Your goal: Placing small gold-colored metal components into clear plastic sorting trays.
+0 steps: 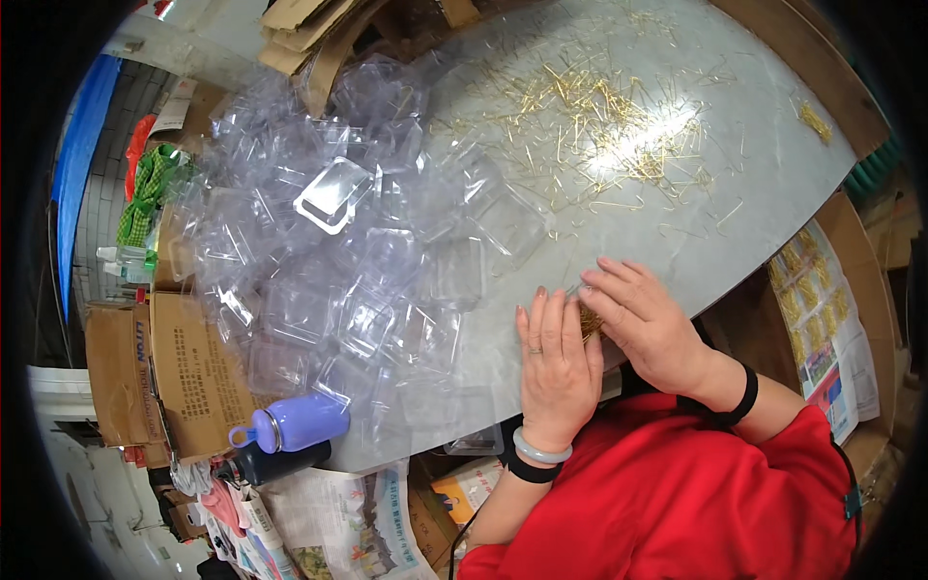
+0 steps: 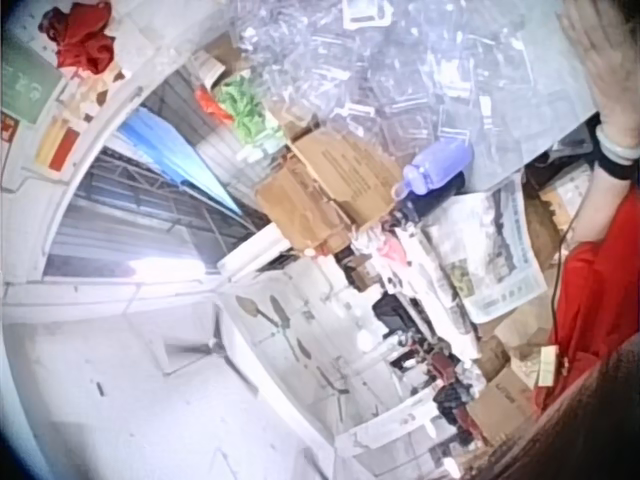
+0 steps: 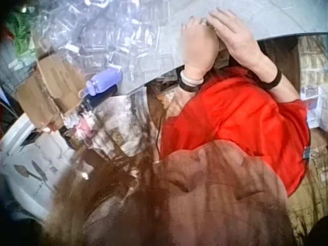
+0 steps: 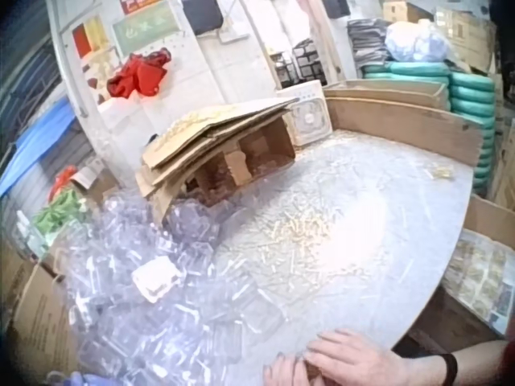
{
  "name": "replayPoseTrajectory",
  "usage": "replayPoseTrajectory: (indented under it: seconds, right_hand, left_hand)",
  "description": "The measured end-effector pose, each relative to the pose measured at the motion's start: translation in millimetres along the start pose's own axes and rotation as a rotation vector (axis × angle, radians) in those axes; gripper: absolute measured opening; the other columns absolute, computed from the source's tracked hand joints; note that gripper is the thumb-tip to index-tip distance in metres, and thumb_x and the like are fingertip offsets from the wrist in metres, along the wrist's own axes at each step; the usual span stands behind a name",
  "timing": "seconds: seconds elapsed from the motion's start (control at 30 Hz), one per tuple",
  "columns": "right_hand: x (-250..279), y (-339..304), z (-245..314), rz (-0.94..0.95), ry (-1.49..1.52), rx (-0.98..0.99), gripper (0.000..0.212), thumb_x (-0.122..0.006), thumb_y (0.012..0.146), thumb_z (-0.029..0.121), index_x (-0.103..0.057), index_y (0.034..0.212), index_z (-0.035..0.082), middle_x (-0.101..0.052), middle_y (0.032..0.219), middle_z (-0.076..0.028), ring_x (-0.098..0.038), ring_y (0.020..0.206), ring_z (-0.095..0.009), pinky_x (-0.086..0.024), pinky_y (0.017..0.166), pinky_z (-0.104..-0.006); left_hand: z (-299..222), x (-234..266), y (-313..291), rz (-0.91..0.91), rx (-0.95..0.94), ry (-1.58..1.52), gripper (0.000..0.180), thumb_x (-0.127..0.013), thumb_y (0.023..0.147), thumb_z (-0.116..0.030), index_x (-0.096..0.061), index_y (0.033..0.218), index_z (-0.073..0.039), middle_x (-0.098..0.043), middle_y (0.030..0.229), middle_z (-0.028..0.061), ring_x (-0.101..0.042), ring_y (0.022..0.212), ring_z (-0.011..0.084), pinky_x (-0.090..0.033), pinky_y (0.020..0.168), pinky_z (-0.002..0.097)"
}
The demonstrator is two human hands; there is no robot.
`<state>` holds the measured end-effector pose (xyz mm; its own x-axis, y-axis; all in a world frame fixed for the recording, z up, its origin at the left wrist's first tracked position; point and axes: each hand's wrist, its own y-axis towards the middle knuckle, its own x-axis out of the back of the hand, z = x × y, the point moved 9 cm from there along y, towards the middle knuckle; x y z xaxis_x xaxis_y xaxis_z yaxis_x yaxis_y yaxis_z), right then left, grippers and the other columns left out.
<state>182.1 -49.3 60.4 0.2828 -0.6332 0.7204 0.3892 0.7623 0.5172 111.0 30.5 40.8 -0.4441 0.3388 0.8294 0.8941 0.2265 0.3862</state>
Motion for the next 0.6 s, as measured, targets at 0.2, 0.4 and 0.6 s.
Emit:
replayPoseTrajectory:
  seconds: [0.2, 0.4, 0.6]
  right_hand:
    - [-5, -5, 8, 0.187, -0.155, 0.06, 0.065, -0.074, 0.081, 0.027, -0.052, 0.135, -0.003, -0.048, 0.145, -0.018, -0.042, 0.139, -0.034, -0.029, 0.118, -0.0502]
    - [-15, 3, 12, 0.234, -0.126, 0.045, 0.076, -0.075, 0.077, 0.032, -0.048, 0.138, -0.005, -0.044, 0.147, -0.022, -0.038, 0.141, -0.037, -0.03, 0.118, -0.0481]
    - [-25, 6, 18, 0.263, -0.108, 0.065, 0.069, -0.072, 0.079, 0.018, -0.046, 0.138, -0.007, -0.044, 0.145, -0.023, -0.037, 0.139, -0.043, -0.042, 0.11, -0.0447]
  left_hand:
    - [3, 0, -2, 0.009, 0.012, -0.073, 0.05, -0.053, 0.097, -0.011, -0.04, 0.142, 0.005, -0.04, 0.145, 0.0227, -0.036, 0.14, 0.0424, -0.024, 0.118, 0.0577]
    - [15, 11, -8, -0.014, 0.015, -0.363, 0.05, -0.048, 0.1, -0.009, -0.036, 0.147, 0.004, -0.042, 0.148, 0.0221, -0.037, 0.141, 0.0414, -0.023, 0.118, 0.0556]
    - [23, 13, -9, -0.003, 0.077, -0.452, 0.049, -0.046, 0.103, -0.01, -0.034, 0.148, 0.003, -0.039, 0.151, 0.0229, -0.038, 0.141, 0.039, -0.028, 0.116, 0.0533]
